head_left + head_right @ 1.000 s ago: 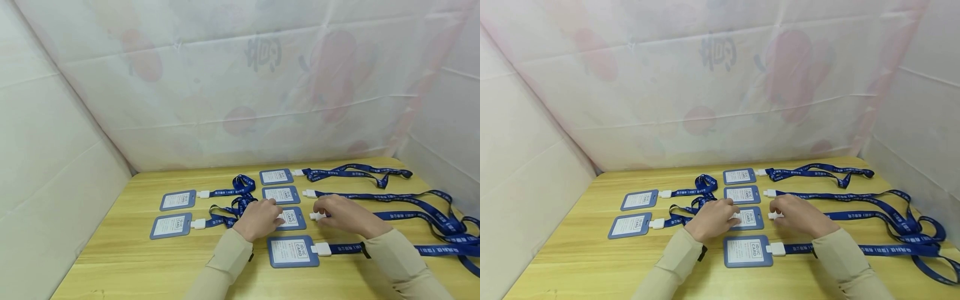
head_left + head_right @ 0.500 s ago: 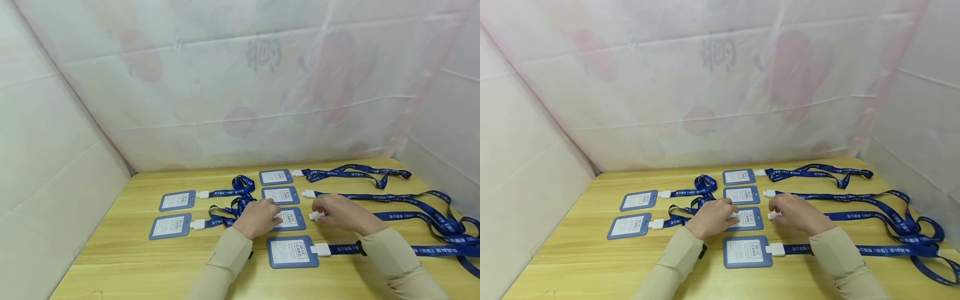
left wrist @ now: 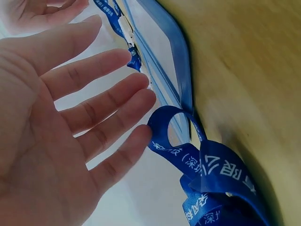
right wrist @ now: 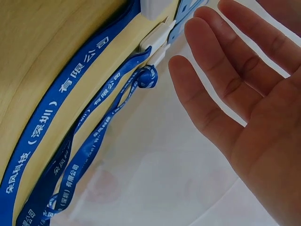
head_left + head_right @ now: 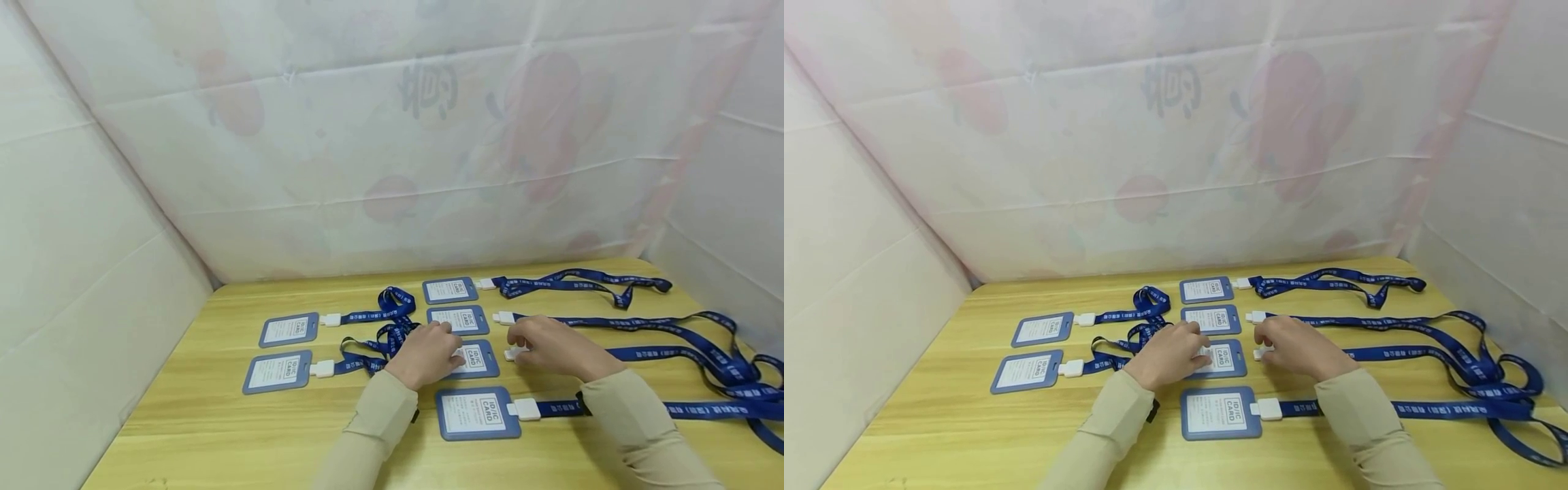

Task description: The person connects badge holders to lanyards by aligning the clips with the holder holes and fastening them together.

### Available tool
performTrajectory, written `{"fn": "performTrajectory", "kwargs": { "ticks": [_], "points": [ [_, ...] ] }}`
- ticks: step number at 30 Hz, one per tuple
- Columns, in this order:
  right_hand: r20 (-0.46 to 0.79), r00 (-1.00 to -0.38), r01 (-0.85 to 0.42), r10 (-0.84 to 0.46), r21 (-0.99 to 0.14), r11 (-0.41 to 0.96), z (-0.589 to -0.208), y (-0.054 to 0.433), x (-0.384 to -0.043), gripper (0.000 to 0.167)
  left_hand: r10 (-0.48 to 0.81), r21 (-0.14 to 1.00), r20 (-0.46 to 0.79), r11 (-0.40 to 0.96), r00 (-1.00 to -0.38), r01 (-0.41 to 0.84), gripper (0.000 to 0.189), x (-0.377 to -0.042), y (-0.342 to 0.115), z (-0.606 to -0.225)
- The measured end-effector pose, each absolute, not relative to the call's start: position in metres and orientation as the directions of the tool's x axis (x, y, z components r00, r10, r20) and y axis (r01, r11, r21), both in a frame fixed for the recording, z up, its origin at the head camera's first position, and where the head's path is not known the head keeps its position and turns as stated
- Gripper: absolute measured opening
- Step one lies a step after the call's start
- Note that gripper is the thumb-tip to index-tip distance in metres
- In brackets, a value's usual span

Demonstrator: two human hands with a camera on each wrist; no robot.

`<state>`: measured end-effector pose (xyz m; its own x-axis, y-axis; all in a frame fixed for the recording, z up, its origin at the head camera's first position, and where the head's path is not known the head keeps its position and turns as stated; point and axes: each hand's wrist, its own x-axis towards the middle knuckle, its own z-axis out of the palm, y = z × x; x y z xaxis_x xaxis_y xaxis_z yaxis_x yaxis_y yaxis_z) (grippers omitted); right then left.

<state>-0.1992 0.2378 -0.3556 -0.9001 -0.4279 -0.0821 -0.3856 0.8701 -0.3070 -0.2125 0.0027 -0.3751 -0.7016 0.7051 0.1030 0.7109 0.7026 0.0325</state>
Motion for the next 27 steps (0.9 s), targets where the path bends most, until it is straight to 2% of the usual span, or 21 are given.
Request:
{"fn": "performTrajectory", "kwargs": {
  "ticks": [18,27],
  "points": [
    [-0.087,-0.914,-0.353,-0.397,-0.316,0.881,-0.3622,0.2373,-0.2042,0.016,0.694,0.077,0.053,0.714,-0.718,0.696,0.025,-0.2151,-0.0020,-0.3782],
    [-0.091,-0.922,-0.326,-0.375,-0.335,0.884,-0.3635,0.2408,-0.2039,0.020,0.678,0.074,0.015,0.733,-0.735,0.677,0.033,-0.2155,-0.0017,-0.3825]
  ]
}}
